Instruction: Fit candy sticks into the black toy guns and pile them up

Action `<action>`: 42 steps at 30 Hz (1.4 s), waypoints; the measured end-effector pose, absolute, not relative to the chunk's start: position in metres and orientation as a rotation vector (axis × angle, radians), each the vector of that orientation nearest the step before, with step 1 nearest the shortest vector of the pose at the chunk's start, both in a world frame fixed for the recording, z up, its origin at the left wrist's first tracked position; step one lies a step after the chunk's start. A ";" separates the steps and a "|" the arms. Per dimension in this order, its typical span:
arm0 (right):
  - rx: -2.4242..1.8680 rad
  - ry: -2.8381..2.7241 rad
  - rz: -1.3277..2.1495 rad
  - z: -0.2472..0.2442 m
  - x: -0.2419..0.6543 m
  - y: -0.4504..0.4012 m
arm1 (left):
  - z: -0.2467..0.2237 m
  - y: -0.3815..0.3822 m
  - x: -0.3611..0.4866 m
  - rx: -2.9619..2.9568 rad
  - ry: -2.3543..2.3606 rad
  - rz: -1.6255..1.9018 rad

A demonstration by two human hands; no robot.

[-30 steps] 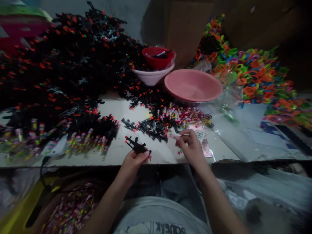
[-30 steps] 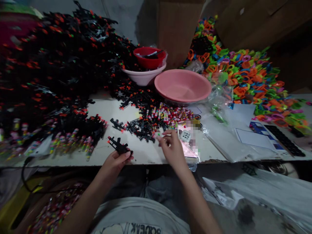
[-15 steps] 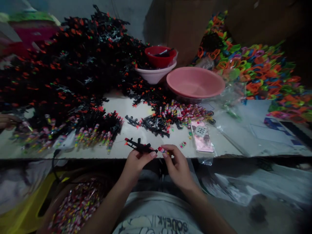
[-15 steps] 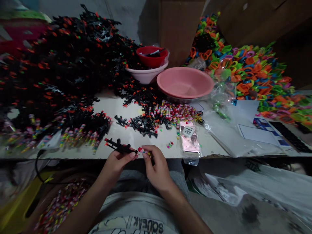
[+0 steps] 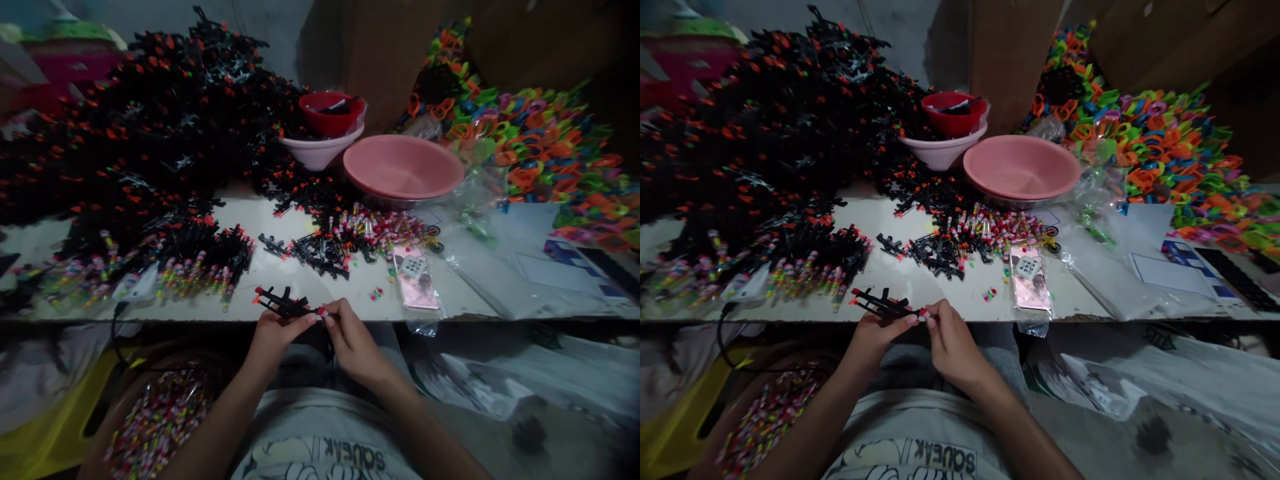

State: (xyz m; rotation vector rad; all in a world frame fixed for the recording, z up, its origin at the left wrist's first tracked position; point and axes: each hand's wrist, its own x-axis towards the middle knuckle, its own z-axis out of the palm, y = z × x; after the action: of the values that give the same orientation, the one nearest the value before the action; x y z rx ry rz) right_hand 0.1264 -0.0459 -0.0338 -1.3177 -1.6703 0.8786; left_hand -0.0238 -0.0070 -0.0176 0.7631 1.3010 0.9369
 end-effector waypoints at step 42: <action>-2.220 -1.859 -0.048 -0.053 0.203 0.067 | -0.060 0.106 -0.072 2.511 1.567 0.473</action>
State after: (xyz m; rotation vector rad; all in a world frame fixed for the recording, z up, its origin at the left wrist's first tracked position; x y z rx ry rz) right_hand 0.2034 0.0674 -0.0529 -2.2204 -1.8595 -0.0477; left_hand -0.0724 0.1059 -0.0604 2.5105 1.5672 0.4728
